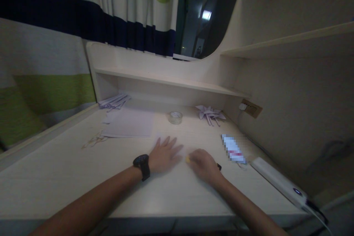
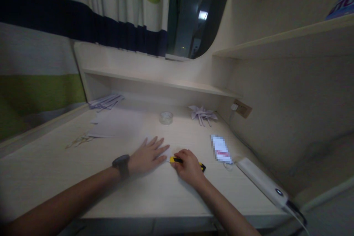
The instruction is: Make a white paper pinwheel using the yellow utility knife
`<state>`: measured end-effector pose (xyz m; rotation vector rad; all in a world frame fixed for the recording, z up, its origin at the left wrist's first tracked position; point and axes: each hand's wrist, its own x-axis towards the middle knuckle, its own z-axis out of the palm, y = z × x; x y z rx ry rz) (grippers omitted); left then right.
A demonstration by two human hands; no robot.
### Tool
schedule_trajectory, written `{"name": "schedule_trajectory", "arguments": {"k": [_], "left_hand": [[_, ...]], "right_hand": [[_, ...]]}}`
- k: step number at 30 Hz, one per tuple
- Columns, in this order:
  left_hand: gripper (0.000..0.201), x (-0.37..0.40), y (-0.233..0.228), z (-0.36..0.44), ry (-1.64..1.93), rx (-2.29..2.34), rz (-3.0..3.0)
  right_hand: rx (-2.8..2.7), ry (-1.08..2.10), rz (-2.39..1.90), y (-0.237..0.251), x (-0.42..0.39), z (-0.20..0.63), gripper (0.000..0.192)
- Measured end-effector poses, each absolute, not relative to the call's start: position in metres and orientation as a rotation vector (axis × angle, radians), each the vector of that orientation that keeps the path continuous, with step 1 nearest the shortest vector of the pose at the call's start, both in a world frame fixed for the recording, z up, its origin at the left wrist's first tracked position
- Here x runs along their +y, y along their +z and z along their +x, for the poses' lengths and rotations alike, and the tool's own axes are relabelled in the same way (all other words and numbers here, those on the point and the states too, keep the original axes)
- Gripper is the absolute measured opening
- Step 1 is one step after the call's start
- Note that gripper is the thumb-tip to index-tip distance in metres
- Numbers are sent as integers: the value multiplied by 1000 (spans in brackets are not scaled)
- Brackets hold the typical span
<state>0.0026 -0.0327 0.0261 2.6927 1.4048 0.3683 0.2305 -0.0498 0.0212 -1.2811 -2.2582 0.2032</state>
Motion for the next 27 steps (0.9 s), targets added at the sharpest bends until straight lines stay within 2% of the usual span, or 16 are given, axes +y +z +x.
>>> {"name": "schedule_trajectory", "arguments": {"k": [10, 27], "left_hand": [[60, -33, 15, -12, 423, 1690, 2605], [64, -32, 12, -15, 369, 1595, 2661]], "right_hand": [[-2315, 73, -1340, 24, -55, 224, 16], [-2370, 162, -1200, 25, -48, 231, 14]]}}
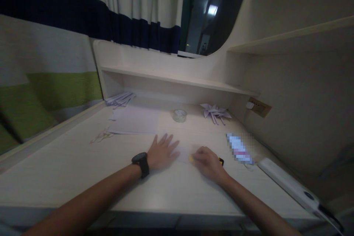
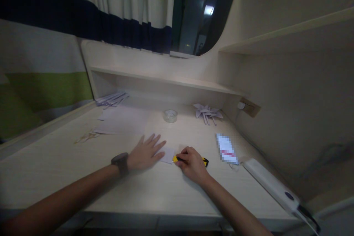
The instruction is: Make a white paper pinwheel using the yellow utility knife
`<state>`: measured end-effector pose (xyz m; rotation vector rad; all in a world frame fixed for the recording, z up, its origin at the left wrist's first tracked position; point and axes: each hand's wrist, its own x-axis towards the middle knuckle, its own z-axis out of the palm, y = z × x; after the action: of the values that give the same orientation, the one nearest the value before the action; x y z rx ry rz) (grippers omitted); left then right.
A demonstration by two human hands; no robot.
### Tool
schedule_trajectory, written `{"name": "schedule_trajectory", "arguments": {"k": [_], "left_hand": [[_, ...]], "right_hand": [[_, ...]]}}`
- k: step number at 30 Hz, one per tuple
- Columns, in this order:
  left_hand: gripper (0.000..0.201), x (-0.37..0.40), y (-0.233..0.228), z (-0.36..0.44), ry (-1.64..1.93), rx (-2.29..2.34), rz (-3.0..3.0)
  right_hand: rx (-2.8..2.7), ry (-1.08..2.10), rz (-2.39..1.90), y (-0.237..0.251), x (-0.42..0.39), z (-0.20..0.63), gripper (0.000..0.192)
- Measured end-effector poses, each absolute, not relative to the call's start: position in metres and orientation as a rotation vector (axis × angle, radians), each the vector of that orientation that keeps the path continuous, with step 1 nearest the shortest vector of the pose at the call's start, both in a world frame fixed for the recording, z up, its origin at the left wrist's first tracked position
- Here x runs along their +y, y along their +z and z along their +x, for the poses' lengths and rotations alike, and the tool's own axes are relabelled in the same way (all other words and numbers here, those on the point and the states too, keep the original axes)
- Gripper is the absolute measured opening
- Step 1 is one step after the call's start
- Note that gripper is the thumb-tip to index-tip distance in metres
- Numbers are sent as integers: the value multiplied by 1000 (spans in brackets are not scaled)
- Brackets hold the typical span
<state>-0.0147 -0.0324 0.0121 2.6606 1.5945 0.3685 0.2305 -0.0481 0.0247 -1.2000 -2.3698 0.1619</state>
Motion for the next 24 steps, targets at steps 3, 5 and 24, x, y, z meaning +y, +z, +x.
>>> {"name": "schedule_trajectory", "arguments": {"k": [3, 5, 24], "left_hand": [[62, -33, 13, -15, 364, 1567, 2680], [62, -33, 14, -16, 349, 1553, 2686], [57, -27, 27, -30, 437, 1413, 2646]], "right_hand": [[-2367, 193, -1184, 24, -48, 232, 15], [-2357, 214, -1166, 24, -48, 233, 15], [-2453, 295, -1042, 32, -57, 245, 19]]}}
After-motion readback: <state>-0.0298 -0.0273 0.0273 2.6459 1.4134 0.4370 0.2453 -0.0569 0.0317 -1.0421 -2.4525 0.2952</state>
